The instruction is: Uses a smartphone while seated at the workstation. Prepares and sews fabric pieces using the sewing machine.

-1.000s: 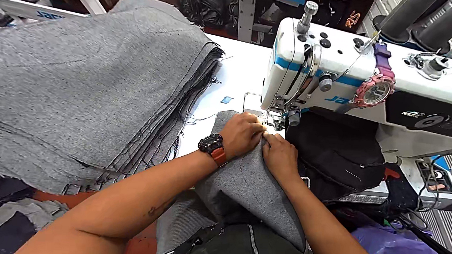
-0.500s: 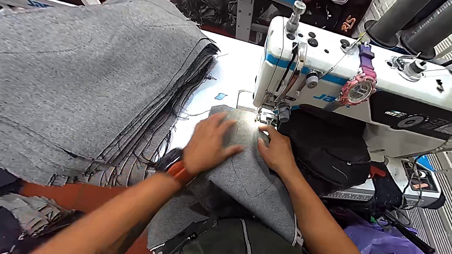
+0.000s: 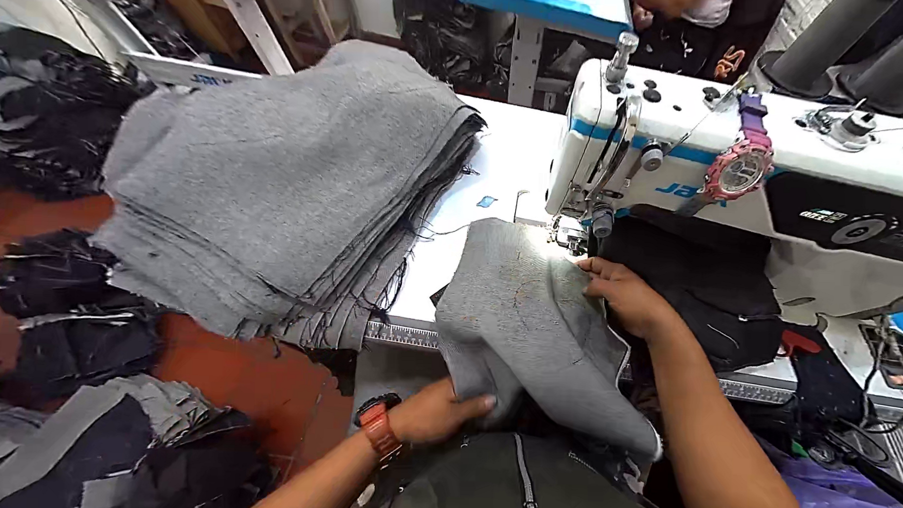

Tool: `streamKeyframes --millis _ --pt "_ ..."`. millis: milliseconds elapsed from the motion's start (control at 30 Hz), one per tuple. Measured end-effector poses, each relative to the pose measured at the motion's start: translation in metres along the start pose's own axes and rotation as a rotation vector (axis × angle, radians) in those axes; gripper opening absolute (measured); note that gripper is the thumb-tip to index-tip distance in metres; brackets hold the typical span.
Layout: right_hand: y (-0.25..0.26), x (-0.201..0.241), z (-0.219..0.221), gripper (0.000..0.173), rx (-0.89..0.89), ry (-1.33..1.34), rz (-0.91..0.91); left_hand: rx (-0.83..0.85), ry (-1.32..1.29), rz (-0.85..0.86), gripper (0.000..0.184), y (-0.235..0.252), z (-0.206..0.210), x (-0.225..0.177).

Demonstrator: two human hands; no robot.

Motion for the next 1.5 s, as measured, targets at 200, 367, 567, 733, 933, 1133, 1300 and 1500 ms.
streamKeyframes --millis 200,367,567,733,933,1133,1300,1500 --pt "-0.018 -0.003 0.017 0.047 -0.038 0.170 -0.061 -0.492 0.408 0.090 0.006 -0.067 -0.163 -0.174" --pt "-0.009 0.005 0.065 0.041 -0.168 0.198 -0.096 -0.790 1.291 0.543 0.040 -0.040 -0.264 -0.260" --pt "-0.018 0.012 0.081 0.038 -0.155 0.328 -0.087 -0.174 0.861 0.395 0.067 0.055 -0.018 -0.138" --pt "-0.043 0.013 0.054 0.038 -0.073 0.057 -0.193 -0.526 0.601 0.465 0.023 0.059 -0.040 -0.105" --pt "-0.084 0.019 0.091 0.023 -0.438 -0.693 -0.664 -0.643 0.996 0.749 0.027 0.043 -0.039 -0.186" --pt "-0.114 -0.003 0.094 0.013 -0.791 -0.678 -0.886 -0.193 1.089 0.924 0.026 0.053 0.024 -0.116" --pt "-0.123 -0.021 0.097 0.012 -0.837 -0.647 -0.931 -0.263 1.035 0.955 0.027 0.043 0.028 -0.110" --pt "-0.122 -0.029 0.097 0.011 -0.870 -0.619 -0.939 -0.326 1.074 0.969 0.029 0.040 0.038 -0.112"
Point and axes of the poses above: each hand's wrist, its own y-axis towards the middle knuckle, its own z-axis out of the palm, x = y × z, the point moved 9 cm from there along y, towards the middle knuckle, and after that the axes turned 4 degrees about -y, right-handed, at the moved point
